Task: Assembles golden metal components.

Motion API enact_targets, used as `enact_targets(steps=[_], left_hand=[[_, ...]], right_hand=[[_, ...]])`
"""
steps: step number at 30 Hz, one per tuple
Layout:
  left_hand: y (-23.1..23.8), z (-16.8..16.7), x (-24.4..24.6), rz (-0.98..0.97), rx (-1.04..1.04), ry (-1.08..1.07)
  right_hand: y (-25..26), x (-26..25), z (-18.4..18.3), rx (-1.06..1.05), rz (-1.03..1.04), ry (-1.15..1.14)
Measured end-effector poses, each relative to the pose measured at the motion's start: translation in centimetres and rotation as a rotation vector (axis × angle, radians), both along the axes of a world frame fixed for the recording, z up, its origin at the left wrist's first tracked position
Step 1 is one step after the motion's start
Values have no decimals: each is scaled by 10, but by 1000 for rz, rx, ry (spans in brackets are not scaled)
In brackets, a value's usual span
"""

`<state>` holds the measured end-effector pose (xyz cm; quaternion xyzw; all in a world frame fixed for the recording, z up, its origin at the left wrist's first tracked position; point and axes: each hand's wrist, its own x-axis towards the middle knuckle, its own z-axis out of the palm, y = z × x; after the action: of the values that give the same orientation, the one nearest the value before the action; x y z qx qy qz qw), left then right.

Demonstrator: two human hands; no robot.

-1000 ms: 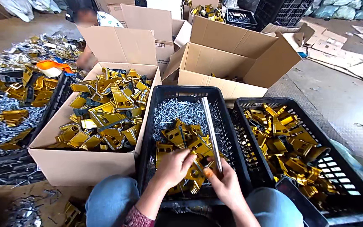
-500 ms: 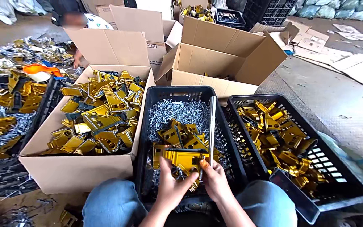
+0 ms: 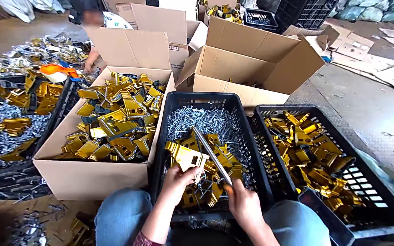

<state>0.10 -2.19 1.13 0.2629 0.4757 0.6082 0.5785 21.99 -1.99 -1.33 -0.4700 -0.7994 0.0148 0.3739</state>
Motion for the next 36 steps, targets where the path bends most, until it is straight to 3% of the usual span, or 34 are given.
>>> enact_targets(steps=[5, 9, 15, 21, 25, 28, 31, 33, 36], left_hand=[[-1, 6, 4, -2, -56, -27], [-1, -1, 1, -52, -97, -22], [-2, -3, 3, -168, -41, 103], [-9, -8, 8, -338, 129, 290], [-13, -15, 13, -357, 162, 300], [-9, -17, 21, -242, 69, 332], [1, -22, 23, -100, -13, 345], [8, -25, 18, 0, -19, 339], [13, -20, 11, 82, 19, 274]], right_hand=[[-8, -4, 14, 152, 95, 169], [-7, -12, -5, -195, -12, -22], [8, -9, 6, -462, 158, 504], [18, -11, 6, -610, 225, 651], [15, -16, 4, -664, 248, 815], [17, -19, -1, -651, 191, 720], [18, -18, -1, -594, 65, 371], [11, -19, -1, -373, 25, 257], [2, -13, 0, 44, 139, 234]])
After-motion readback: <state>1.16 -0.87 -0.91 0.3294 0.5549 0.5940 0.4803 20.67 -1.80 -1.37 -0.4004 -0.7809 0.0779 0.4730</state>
